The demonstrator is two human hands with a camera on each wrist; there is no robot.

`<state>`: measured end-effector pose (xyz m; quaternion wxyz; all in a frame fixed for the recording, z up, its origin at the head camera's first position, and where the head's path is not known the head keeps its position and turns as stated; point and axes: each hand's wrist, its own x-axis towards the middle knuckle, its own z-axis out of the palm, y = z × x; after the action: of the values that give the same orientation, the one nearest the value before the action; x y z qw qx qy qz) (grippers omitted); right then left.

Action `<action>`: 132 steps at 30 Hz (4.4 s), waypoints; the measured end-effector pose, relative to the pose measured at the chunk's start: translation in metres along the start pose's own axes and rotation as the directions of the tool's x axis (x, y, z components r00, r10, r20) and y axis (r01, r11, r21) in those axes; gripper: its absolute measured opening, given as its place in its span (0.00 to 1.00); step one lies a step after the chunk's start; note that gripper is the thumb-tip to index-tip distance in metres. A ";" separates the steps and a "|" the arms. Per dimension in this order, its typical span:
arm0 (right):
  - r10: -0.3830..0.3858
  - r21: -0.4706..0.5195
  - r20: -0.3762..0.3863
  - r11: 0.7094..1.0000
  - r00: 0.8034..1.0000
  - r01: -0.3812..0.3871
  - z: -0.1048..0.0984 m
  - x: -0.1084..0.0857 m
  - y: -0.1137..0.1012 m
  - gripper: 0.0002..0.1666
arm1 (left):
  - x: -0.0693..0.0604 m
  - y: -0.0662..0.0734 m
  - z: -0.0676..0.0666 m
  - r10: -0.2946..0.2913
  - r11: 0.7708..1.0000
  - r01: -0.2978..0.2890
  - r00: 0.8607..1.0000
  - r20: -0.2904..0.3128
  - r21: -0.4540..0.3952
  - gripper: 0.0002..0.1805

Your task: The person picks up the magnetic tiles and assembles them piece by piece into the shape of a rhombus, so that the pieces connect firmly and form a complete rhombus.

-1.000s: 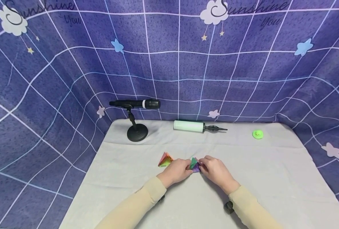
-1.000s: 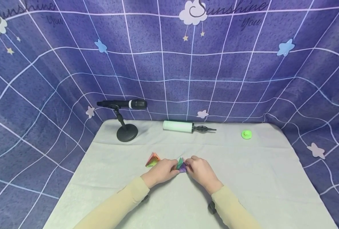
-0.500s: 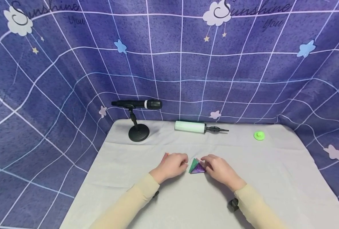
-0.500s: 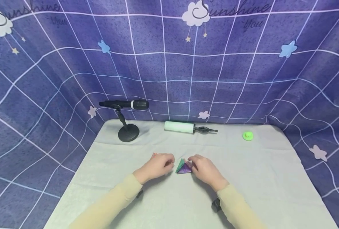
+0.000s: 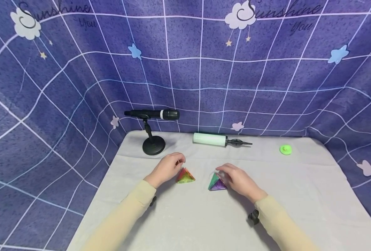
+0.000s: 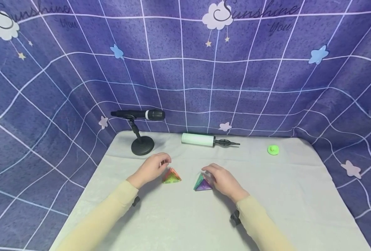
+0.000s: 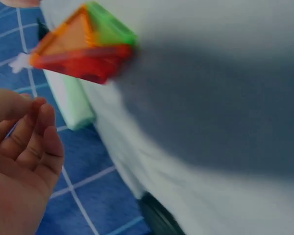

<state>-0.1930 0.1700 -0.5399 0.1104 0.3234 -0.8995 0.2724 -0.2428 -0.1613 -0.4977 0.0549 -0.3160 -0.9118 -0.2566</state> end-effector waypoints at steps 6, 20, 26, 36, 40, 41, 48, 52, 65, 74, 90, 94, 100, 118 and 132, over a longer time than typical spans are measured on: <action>-0.040 0.074 0.089 0.997 0.995 0.033 0.002 0.009 0.001 0.33 | -0.009 -0.018 0.012 0.010 1.000 -0.010 1.000 0.014 0.014 0.14; -0.098 0.116 0.189 0.990 0.977 0.077 0.008 0.014 0.003 0.28 | -0.015 -0.029 0.033 0.122 0.989 -0.132 0.982 0.146 0.062 0.23; -0.096 0.083 0.190 0.993 0.977 0.082 0.008 0.013 0.005 0.22 | -0.015 -0.029 0.034 0.136 0.987 -0.148 0.980 0.146 0.071 0.20; -0.040 0.033 0.149 0.999 0.988 0.035 0.005 0.005 0.008 0.21 | -0.018 -0.029 0.034 0.087 0.993 -0.097 0.985 0.151 0.060 0.22; -0.031 0.005 0.113 1.000 0.993 0.030 0.002 -0.003 0.010 0.20 | -0.019 -0.027 0.033 0.070 0.996 -0.078 0.987 0.147 0.047 0.23; -0.031 -0.002 0.103 0.999 0.994 0.032 0.001 -0.005 0.010 0.20 | -0.019 -0.027 0.033 0.067 0.996 -0.074 0.987 0.144 0.045 0.22; 0.006 -0.013 0.096 1.000 0.995 -0.005 -0.006 -0.018 0.011 0.22 | -0.022 -0.027 0.034 0.034 0.998 -0.042 0.990 0.140 0.052 0.21; 0.033 -0.008 0.104 0.999 0.994 -0.032 -0.009 -0.027 0.011 0.25 | -0.026 -0.027 0.034 0.018 0.997 -0.028 0.990 0.140 0.067 0.22; 0.103 -0.044 0.041 0.994 0.994 -0.102 -0.008 -0.045 0.007 0.25 | -0.036 -0.020 0.036 0.023 0.999 -0.026 0.997 0.070 0.044 0.21; 0.141 -0.034 0.045 0.990 0.989 -0.139 -0.008 -0.046 0.006 0.23 | -0.038 -0.018 0.042 0.036 0.996 -0.041 0.997 0.065 0.076 0.20; 0.115 0.046 0.060 0.992 0.992 -0.118 -0.002 -0.039 0.003 0.31 | -0.030 -0.005 0.049 0.045 0.998 -0.048 0.992 0.119 0.027 0.19; 0.123 0.042 0.070 0.991 0.990 -0.126 0.000 -0.034 -0.001 0.31 | -0.026 0.003 0.053 0.052 0.998 -0.057 0.989 0.139 0.027 0.19; 0.130 0.045 0.080 0.990 0.988 -0.134 0.005 -0.027 -0.007 0.30 | -0.021 0.015 0.060 0.066 0.998 -0.068 0.987 0.147 0.010 0.18; 0.100 0.065 0.052 0.993 0.994 -0.104 0.014 -0.019 -0.012 0.27 | -0.019 0.029 0.067 0.051 0.999 -0.051 0.989 0.141 -0.003 0.17; 0.111 0.041 0.086 0.993 0.990 -0.114 0.012 -0.013 -0.015 0.27 | -0.017 0.029 0.071 0.032 0.999 -0.032 0.988 0.150 -0.004 0.17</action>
<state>-0.1733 0.1600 -0.5487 0.0499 0.2857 -0.9136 0.2851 -0.2074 -0.1150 -0.5510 -0.0099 -0.3491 -0.9079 -0.2320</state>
